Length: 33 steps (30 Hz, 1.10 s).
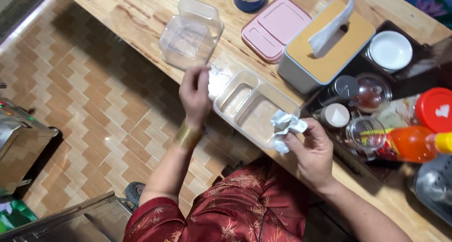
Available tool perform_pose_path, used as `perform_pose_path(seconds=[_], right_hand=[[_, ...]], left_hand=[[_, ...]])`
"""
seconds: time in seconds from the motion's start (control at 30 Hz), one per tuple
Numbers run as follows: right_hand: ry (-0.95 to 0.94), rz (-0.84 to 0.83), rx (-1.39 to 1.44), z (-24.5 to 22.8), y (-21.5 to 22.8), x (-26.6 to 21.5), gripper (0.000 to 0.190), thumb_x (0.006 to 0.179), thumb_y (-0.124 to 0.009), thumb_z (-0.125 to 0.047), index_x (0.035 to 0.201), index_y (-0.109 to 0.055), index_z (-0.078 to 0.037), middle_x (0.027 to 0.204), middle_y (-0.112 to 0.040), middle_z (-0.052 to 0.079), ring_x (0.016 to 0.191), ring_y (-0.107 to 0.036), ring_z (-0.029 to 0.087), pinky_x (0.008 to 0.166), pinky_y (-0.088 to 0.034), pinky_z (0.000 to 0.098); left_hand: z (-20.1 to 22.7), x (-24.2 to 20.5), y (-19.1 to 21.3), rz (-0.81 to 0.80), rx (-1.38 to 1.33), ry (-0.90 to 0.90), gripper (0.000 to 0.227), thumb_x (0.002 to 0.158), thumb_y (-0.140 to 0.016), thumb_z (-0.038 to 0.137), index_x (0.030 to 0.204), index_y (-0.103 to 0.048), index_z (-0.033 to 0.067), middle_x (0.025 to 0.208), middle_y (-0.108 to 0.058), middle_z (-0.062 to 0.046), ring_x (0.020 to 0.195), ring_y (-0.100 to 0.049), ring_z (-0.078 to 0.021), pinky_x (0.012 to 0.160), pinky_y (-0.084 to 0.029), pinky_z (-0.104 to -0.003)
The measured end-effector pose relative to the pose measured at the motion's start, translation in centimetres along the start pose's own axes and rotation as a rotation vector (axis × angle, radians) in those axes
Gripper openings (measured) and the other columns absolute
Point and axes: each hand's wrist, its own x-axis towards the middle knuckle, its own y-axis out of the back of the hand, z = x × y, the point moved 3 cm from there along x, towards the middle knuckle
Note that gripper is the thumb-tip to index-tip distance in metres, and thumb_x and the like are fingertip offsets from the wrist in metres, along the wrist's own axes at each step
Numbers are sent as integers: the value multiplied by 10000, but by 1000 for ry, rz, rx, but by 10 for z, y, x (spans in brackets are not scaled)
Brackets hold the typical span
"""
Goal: The person is cleaning and drying clear plastic food containers by wiping them thoroughly with a cloth.
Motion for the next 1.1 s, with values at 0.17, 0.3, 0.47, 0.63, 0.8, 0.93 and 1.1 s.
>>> perform_pose_path(seconds=[0.17, 0.3, 0.47, 0.63, 0.8, 0.93, 1.1], right_hand=[[182, -94, -193, 15, -7, 5, 296, 847, -803, -18, 1051, -594, 25, 1020, -612, 144, 957, -607, 201, 884, -515, 315], [165, -190, -125, 18, -15, -4, 355, 911, -719, -12, 1192, -513, -82, 1142, -545, 85, 1113, -554, 176, 1006, -484, 280], [288, -182, -401, 21, -5, -16, 300, 950, -696, -282, 1138, -573, -83, 1084, -556, 85, 1028, -576, 204, 972, -478, 334], [443, -206, -530, 8, -16, -14, 393, 963, -665, -297, 1221, -510, -44, 1198, -580, 135, 1164, -573, 302, 1068, -460, 423], [716, -223, -823, 10, -23, -6, 622, 903, -767, -481, 1315, -483, -110, 1393, -497, 123, 1324, -501, 418, 1162, -437, 599], [842, -169, -958, 16, -19, 8, 726, 821, -783, -603, 1320, -579, -117, 1445, -488, 141, 1384, -424, 451, 1137, -343, 619], [954, -222, -1015, 15, -26, -3, 469, 822, -757, -593, 1001, -723, -161, 1290, -663, 59, 1313, -529, 404, 1119, -387, 616]], left_hand=[[56, -57, -19, -159, -134, -114, 331, 809, -793, 66, 1132, -731, 29, 724, -657, -61, 647, -614, -149, 672, -557, -322], [77, -91, -40, -519, -28, -227, 346, 965, -673, 210, 1232, -514, 58, 1064, -607, -80, 826, -561, -156, 703, -520, -270], [72, -113, -60, -459, -17, -39, 258, 978, -688, 254, 1131, -563, 88, 1000, -603, -10, 820, -568, -127, 714, -485, -259], [69, -94, -66, -360, -40, -283, 132, 1010, -637, 137, 1101, -599, 48, 985, -636, -73, 851, -606, -178, 789, -536, -283], [77, -69, -33, -209, -1, -176, 192, 1028, -593, 35, 1216, -555, 28, 1148, -610, -110, 1046, -643, -196, 934, -585, -257], [78, -71, -27, -174, 145, -152, 224, 964, -713, 57, 1174, -645, 21, 1045, -626, -94, 941, -648, -161, 871, -560, -320], [78, -70, -27, -206, 340, -279, 288, 936, -752, 75, 1201, -643, 45, 979, -612, -92, 836, -637, -219, 772, -562, -339]])
